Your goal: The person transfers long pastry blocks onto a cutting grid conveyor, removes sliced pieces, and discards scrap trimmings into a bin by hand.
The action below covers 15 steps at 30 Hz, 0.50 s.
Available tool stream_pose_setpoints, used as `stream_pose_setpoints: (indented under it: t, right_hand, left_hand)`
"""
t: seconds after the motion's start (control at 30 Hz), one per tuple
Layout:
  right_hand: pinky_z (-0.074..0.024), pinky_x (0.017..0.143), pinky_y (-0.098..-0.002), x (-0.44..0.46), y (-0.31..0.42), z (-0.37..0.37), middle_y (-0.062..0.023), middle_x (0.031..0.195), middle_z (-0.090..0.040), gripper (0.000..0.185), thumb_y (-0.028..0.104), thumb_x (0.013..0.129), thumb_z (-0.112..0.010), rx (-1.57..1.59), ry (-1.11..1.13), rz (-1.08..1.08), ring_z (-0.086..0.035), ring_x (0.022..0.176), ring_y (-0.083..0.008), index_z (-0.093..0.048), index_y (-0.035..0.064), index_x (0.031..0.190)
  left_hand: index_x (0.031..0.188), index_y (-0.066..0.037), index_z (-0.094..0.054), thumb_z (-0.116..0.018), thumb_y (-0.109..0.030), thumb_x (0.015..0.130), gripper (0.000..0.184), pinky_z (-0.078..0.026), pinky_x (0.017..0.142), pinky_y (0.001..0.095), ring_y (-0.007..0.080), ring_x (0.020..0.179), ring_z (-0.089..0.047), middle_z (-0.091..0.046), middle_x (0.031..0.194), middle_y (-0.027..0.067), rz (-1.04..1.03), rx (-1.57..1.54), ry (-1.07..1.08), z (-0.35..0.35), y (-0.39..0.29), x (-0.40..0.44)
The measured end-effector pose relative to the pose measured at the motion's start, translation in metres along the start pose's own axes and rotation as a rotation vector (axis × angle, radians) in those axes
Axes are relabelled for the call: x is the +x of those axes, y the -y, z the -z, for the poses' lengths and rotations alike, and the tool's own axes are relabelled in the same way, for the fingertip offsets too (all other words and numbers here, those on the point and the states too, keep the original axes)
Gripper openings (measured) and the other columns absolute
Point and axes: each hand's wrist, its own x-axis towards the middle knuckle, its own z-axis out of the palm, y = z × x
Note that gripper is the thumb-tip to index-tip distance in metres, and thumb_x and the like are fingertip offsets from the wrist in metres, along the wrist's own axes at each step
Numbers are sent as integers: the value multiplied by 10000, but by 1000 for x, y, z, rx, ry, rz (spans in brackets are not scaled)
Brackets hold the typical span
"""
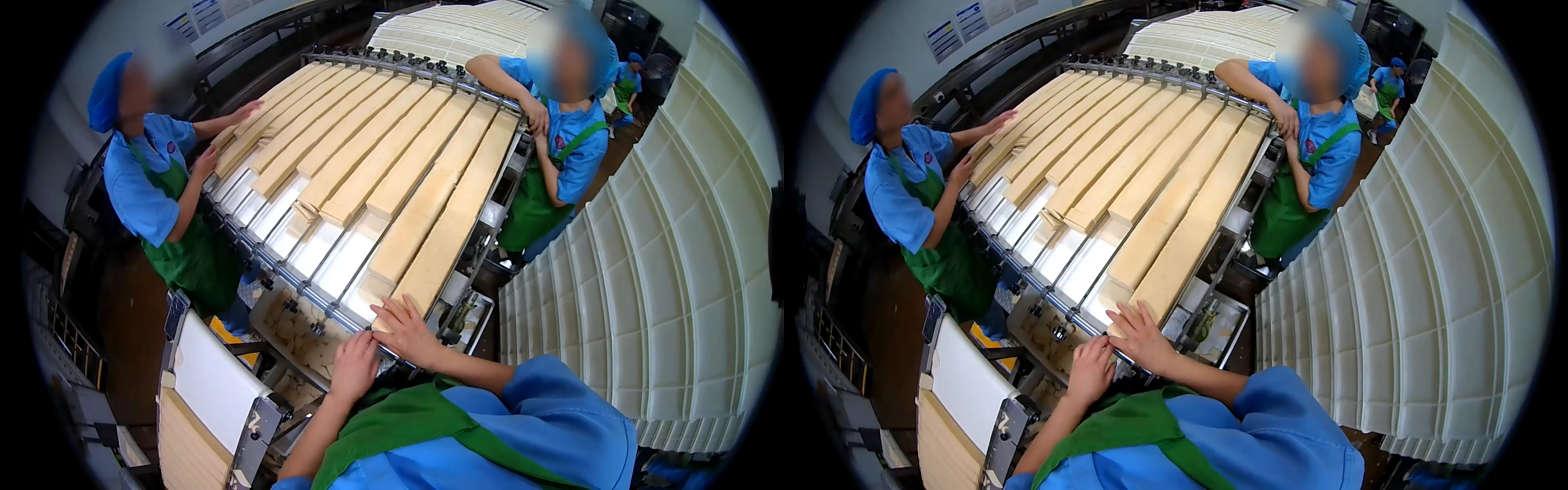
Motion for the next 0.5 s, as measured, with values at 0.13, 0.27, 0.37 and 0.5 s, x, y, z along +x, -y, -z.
stream_pose_setpoints:
  t: [0.13,0.27,0.37,0.5]
  right_hand:
    - [-201,1067,-560,-4,3,0,-154,1404,-347,327,275,800,-599,-5,24,6,-281,1323,-344,-603,175,1112]
    - [-188,1066,-566,-5,6,7,-209,1409,-323,402,265,819,-580,80,96,25,-262,1325,-383,-556,174,1210]
    - [-181,1070,-566,-5,1,3,-244,1407,-307,444,240,800,-589,130,147,42,-251,1328,-396,-534,171,1235]
    - [-172,1075,-564,-12,-6,-18,-256,1399,-299,383,178,797,-583,-67,111,85,-269,1312,-417,-570,159,1179]
  left_hand:
    - [1141,-34,-534,-638,-72,727,429,-393,928,415,337,1122,-474,-492,1216,149,7,-14,-34,6,-5,-8]
    - [1161,-47,-534,-624,-10,720,451,-396,945,405,346,1125,-477,-491,1210,148,225,-190,-162,14,7,-37]
    - [1129,-44,-554,-607,-6,749,385,-413,922,380,350,1095,-496,-492,1193,153,345,-225,-237,13,14,-65]
    - [1125,-55,-559,-594,-23,796,332,-451,848,351,320,1041,-528,-496,1170,142,526,-334,-270,2,25,-114]
